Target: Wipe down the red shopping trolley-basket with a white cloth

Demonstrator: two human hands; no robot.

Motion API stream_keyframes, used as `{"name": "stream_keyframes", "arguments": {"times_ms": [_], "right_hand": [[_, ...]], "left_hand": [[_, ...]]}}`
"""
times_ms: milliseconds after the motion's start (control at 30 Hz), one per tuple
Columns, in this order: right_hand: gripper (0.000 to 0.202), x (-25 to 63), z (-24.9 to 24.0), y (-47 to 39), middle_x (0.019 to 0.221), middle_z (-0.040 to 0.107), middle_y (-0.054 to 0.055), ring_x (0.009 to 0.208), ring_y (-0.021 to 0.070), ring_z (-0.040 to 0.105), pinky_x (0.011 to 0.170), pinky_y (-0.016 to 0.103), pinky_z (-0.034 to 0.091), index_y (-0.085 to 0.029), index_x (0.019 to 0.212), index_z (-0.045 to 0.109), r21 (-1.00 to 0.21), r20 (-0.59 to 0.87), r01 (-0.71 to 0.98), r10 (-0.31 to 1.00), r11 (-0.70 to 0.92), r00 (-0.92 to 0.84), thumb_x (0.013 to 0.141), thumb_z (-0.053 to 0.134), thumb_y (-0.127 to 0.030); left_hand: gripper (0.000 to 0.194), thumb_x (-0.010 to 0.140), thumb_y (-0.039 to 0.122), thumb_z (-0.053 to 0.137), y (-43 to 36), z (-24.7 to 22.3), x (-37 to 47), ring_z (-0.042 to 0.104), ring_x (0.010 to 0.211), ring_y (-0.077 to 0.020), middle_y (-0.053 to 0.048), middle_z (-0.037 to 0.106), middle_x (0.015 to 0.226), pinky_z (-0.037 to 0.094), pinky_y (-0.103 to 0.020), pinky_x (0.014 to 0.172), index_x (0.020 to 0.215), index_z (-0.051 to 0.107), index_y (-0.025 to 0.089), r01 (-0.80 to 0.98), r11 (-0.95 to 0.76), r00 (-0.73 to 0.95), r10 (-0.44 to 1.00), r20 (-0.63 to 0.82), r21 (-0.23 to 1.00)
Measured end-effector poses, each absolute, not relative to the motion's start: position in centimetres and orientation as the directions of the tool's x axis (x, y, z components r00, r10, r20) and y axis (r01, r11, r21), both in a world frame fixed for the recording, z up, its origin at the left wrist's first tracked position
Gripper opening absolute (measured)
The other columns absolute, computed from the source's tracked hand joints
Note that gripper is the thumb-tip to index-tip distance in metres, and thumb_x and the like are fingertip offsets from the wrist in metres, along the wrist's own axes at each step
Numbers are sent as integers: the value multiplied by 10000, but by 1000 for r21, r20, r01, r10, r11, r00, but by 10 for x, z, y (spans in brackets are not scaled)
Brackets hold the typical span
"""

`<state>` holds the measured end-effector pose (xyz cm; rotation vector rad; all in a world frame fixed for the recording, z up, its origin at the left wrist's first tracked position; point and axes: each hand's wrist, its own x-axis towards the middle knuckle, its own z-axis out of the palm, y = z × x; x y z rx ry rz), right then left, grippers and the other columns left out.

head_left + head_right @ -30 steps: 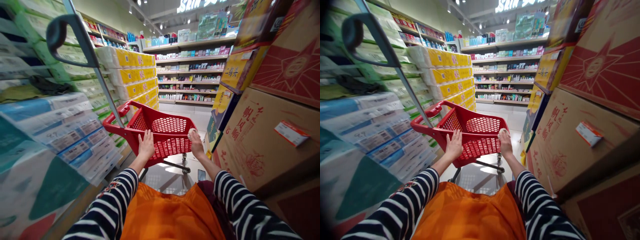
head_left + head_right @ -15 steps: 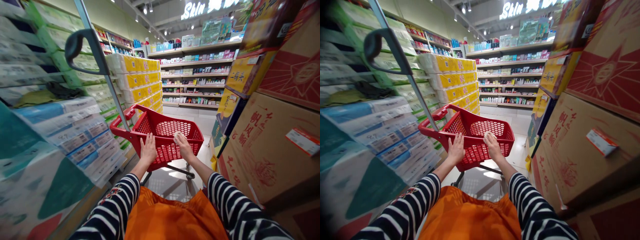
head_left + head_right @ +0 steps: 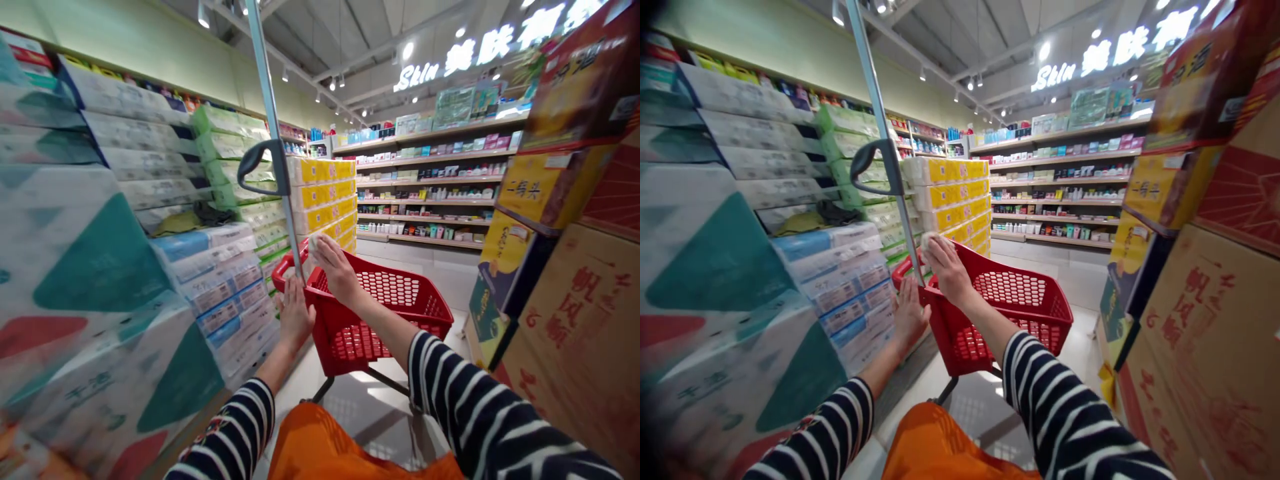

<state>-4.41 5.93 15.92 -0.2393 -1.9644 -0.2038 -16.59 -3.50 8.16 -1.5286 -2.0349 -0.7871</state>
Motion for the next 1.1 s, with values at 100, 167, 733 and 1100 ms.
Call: {"name": "stream_keyframes", "arguments": {"times_ms": [100,167,733,1100], "right_hand": [[402,-84,231,59,1481,374,36,1436,177,160,1190,438,189,-208,1337,494,153,895,260,-22,953,-446,965,354,-150],[399,-98,244,65,1469,392,51,1432,207,180,1188,471,173,-187,1326,503,204,846,276,-26,939,-533,960,353,-136],[405,-104,155,45,1443,424,93,1430,224,181,1169,455,231,-143,1333,494,264,754,192,-78,945,-653,951,359,-124],[375,-39,-48,19,1337,533,138,1303,260,429,1042,473,419,-141,1248,576,94,412,258,198,961,-889,913,418,-87]], "left_hand": [[719,802,266,500,-42,91,-189,176,1428,-286,-178,228,1529,140,-568,1138,1445,243,71,921,305,-388,652,651,243],[713,811,289,503,-47,90,-196,188,1424,-291,-173,241,1526,131,-574,1137,1448,250,94,902,350,-429,668,608,251],[719,825,310,469,-58,51,-199,94,1446,-263,-148,123,1558,111,-556,1143,1461,212,96,897,406,-441,799,409,173],[739,768,226,497,-86,-10,-170,107,1443,-276,-154,123,1556,136,-574,1128,1451,245,93,937,348,-345,924,165,10]]}}
